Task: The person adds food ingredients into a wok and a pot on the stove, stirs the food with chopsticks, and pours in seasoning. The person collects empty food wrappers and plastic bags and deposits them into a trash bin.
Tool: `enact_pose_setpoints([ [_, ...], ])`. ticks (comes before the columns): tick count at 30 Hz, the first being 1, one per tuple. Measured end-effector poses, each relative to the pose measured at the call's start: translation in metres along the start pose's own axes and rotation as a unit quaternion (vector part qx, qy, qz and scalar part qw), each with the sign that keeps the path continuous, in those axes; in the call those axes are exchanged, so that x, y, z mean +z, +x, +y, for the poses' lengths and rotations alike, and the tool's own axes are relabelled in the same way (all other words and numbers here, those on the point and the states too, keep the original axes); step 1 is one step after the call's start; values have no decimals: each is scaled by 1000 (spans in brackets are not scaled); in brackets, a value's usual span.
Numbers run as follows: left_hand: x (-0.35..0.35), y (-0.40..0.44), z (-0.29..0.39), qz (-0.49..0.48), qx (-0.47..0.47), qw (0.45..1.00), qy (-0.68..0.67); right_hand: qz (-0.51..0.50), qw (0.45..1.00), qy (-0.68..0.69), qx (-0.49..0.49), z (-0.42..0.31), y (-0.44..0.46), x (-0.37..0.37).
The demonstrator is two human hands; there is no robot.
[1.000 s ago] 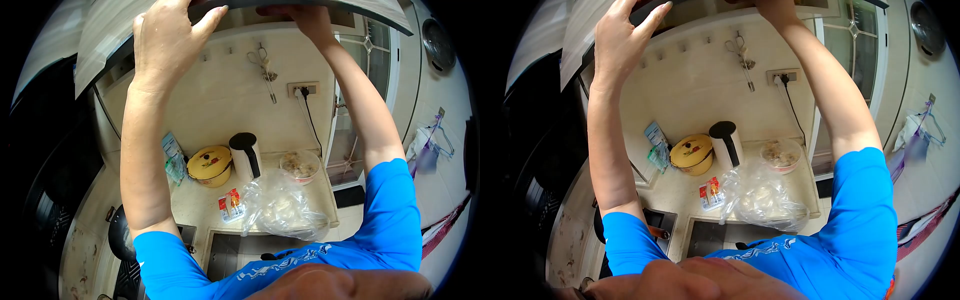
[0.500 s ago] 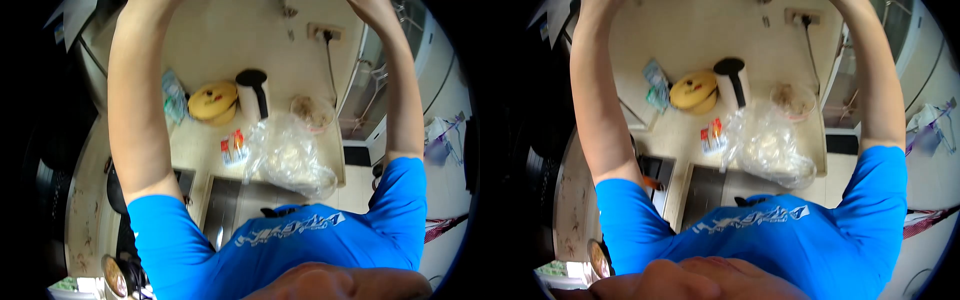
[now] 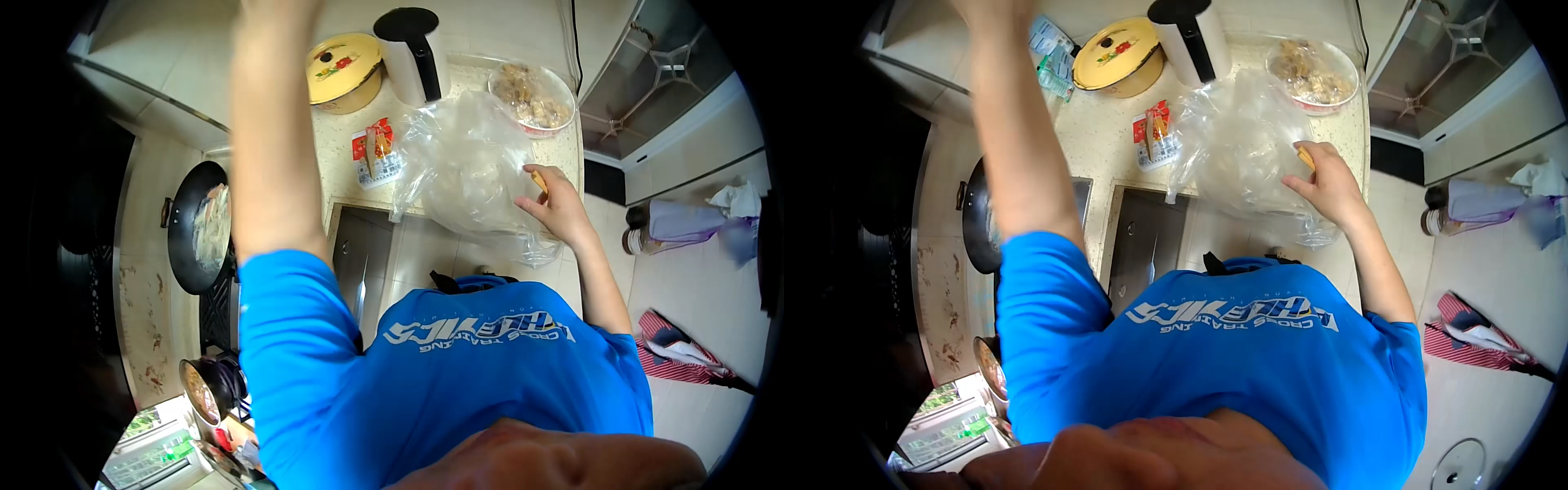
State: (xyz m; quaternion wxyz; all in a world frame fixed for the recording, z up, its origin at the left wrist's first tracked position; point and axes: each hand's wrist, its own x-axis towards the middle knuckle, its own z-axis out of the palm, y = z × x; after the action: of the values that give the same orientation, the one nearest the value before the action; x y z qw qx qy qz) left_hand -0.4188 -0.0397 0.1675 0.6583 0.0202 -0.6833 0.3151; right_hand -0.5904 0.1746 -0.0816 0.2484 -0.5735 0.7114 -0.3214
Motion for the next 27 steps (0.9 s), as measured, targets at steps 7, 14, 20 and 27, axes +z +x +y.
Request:
enact_pose_setpoints([
  [7, -47, -352, 98, -484, -535, 688, 82, 83, 980, -168, 66, 65, 5, 28],
  [14, -102, -421, 111, -447, -540, 708, 88, 68, 981, 171, 65, 60, 50, -18],
  [20, -97, -384, 91, -346, -629, 691, 80, 88, 935, 306, 154, 81, 77, -48],
  [27, -108, -389, 77, -333, -699, 633, 28, 43, 827, 547, 119, 102, 60, -80],
])
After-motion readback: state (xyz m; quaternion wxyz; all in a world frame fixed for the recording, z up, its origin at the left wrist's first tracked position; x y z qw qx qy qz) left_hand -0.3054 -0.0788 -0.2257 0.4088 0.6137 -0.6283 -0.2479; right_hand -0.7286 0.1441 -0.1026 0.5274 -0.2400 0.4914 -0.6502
